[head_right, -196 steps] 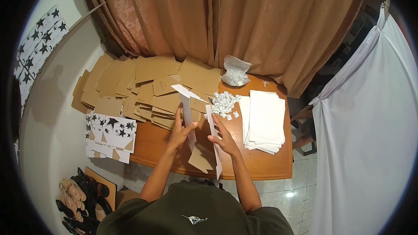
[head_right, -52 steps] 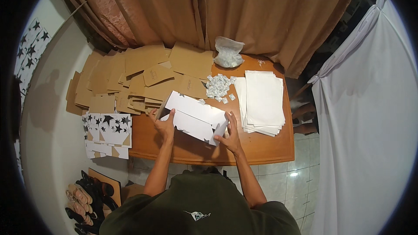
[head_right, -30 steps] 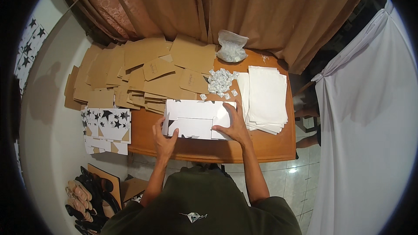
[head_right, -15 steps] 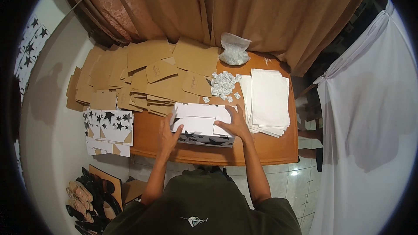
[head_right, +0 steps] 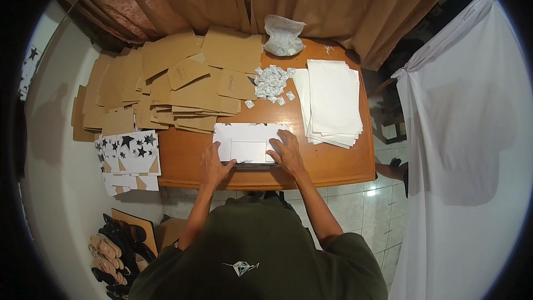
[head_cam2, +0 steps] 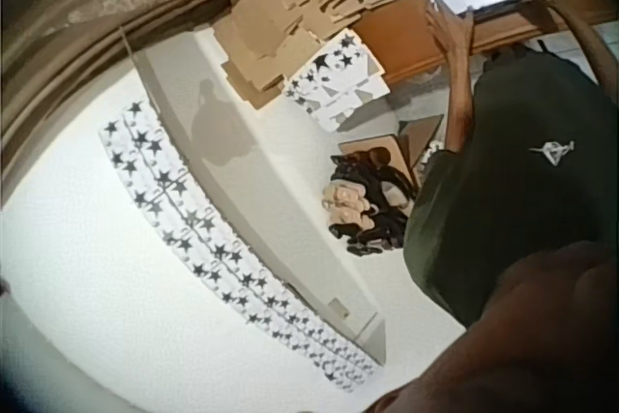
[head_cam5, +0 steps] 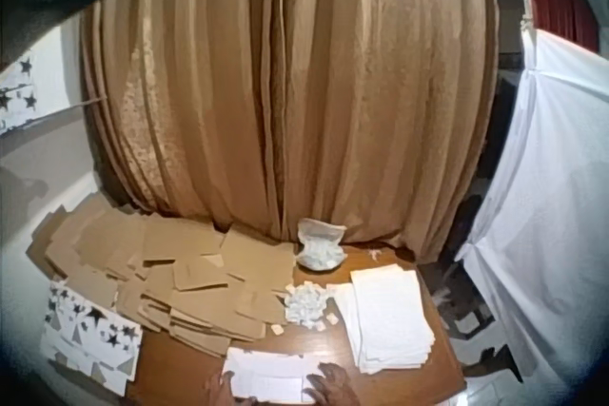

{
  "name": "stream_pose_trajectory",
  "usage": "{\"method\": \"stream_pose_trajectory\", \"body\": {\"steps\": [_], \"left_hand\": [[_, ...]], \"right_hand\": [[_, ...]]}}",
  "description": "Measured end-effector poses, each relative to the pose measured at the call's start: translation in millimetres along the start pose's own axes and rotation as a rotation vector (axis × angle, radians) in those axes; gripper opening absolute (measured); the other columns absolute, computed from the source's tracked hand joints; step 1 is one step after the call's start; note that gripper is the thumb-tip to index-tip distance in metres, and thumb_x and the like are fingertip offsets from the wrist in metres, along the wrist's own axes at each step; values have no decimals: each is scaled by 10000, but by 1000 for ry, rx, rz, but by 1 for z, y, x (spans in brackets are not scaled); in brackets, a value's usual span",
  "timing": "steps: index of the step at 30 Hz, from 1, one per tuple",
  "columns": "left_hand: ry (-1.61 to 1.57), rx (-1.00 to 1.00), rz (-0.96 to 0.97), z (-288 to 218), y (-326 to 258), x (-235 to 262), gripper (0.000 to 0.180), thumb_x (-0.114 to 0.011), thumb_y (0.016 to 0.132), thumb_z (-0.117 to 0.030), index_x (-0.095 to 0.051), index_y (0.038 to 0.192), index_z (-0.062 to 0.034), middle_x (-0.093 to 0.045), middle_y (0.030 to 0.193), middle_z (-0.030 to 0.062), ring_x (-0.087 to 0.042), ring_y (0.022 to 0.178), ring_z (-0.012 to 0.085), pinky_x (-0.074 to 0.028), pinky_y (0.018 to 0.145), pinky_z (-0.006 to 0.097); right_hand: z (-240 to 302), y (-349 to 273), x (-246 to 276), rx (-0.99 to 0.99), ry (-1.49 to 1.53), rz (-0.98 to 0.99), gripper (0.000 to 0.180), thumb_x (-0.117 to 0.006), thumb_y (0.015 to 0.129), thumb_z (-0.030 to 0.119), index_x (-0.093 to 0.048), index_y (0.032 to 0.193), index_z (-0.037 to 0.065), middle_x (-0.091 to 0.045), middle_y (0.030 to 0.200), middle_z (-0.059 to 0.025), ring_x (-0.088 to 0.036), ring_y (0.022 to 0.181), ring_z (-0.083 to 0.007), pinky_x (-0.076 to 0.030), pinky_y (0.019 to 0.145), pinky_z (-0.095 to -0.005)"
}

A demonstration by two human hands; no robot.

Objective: Assembling cardboard shoe boxes from flat templates and lining them with tissue paper.

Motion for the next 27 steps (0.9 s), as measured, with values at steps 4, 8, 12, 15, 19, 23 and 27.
{"method": "stream_pose_trajectory", "body": {"steps": [4, 8, 12, 15, 19, 23, 27], "left_hand": [[208, 5, -55, -16, 4, 17, 745, -716, 856, -529, -499, 1386, -52, -419, 1456, 238, -361, 1377, 418, -309, 1085, 620], [9, -203, -198, -34, 18, 17, 692, -682, 887, -529, -525, 1360, -48, -386, 1506, 206, -313, 1433, 402, -233, 1114, 676], [104, -335, -78, -60, 33, 0, 574, -710, 889, -385, -552, 1361, -98, -432, 1504, 164, -313, 1459, 382, -178, 1127, 721], [181, -376, 47, -77, 35, -19, 470, -701, 895, -279, -599, 1336, -151, -513, 1444, 183, -392, 1418, 377, -167, 1105, 747], [210, -345, 66, -79, 43, -41, 422, -725, 876, -292, -633, 1262, -149, -570, 1335, 157, -468, 1332, 366, -193, 1092, 747], [222, -350, -35, -81, 48, -42, 405, -730, 877, -339, -651, 1220, -140, -592, 1249, 137, -511, 1201, 355, -276, 1031, 679], [208, -354, -124, -79, 50, -42, 402, -729, 871, -390, -667, 1179, -140, -601, 1164, 118, -520, 1103, 321, -346, 955, 584]], "right_hand": [[22, 1, 10, 21, -54, 90, 625, -834, 785, 381, -626, 1292, 79, -554, 1364, -142, -428, 1340, -379, -382, 1106, -493], [18, 2, 13, 4, 86, 172, 732, -879, 712, 384, -613, 1305, 47, -582, 1347, -114, -427, 1339, -382, -385, 1121, -494], [14, -1, 8, -2, 137, 200, 773, -887, 698, 381, -600, 1329, 39, -568, 1385, -117, -418, 1344, -401, -385, 1133, -499], [13, -3, 6, -20, 163, 217, 769, -879, 716, 367, -591, 1351, 44, -560, 1403, -116, -406, 1358, -409, -380, 1140, -497], [15, -1, 9, -21, 196, 226, 744, -865, 739, 358, -591, 1359, 50, -554, 1417, -108, -392, 1378, -403, -371, 1151, -492], [13, -1, 11, -48, 222, 261, 714, -841, 773, 354, -592, 1372, 56, -552, 1426, -111, -369, 1413, -387, -355, 1165, -489], [14, -1, 12, -67, 235, 305, 705, -823, 801, 359, -585, 1395, 64, -548, 1443, -122, -346, 1440, -382, -339, 1177, -487]]}}
Point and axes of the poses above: each hand's wrist, its own y-axis towards the middle knuckle, its own x-axis out of the back of the hand, z = x × y, the point moved 7 cm from there along y, towards the middle knuckle
